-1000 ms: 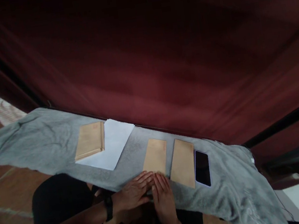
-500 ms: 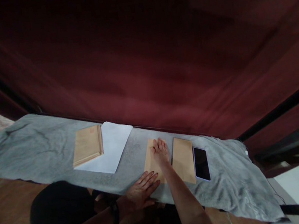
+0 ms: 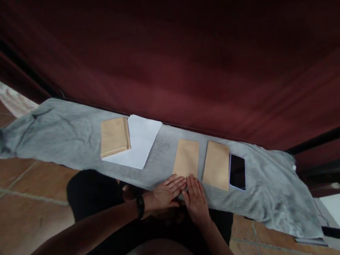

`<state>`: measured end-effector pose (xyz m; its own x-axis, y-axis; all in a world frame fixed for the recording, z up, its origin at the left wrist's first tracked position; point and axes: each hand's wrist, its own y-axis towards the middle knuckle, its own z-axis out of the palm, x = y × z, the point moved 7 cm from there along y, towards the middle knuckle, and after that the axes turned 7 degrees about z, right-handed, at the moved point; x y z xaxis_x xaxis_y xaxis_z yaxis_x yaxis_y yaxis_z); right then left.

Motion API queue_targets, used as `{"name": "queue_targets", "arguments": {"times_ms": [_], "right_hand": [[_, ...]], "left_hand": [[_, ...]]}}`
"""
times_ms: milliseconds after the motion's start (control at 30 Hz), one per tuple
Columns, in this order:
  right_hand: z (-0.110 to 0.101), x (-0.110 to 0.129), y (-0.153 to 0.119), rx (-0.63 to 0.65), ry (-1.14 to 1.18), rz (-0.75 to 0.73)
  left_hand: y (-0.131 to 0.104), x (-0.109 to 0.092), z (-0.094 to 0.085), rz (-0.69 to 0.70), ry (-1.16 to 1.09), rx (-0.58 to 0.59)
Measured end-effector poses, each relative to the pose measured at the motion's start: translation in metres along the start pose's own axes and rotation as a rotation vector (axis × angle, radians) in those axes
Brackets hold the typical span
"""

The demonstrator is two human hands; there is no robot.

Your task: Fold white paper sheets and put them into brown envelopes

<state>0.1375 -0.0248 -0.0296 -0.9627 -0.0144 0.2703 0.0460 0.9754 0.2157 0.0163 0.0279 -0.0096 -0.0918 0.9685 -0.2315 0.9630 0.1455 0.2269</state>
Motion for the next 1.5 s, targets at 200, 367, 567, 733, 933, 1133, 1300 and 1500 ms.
{"name": "queue_targets", "arguments": {"times_ms": [200, 367, 567, 733, 933, 1133, 1300, 1500], "right_hand": [[-0.014, 0.009, -0.017, 0.011, -0.011, -0.035], [-0.018, 0.010, -0.015, 0.011, -0.037, -0.019], [-0.025, 0.006, -0.014, -0.008, 0.002, 0.028], [-0.029, 0.000, 0.004, -0.056, 0.080, 0.185], [-0.029, -0.004, 0.021, -0.177, 0.148, 0.332], [-0.024, -0.018, 0.025, -0.204, 0.176, 0.514], [-0.021, -0.029, 0.032, -0.223, 0.185, 0.609], [-0.018, -0.031, 0.033, -0.286, 0.421, 0.672]], "left_hand": [[-0.001, -0.003, -0.003, -0.025, -0.043, 0.054], [-0.004, -0.003, -0.005, -0.065, -0.050, 0.092], [-0.010, -0.004, -0.007, -0.078, -0.033, 0.084], [-0.011, -0.003, -0.001, -0.098, 0.022, 0.047], [-0.007, 0.001, 0.000, -0.120, 0.103, 0.009], [-0.003, 0.002, 0.004, -0.139, 0.164, -0.028], [-0.005, 0.006, 0.010, -0.112, 0.200, -0.065], [-0.004, 0.005, 0.002, -0.074, 0.279, -0.121]]}}
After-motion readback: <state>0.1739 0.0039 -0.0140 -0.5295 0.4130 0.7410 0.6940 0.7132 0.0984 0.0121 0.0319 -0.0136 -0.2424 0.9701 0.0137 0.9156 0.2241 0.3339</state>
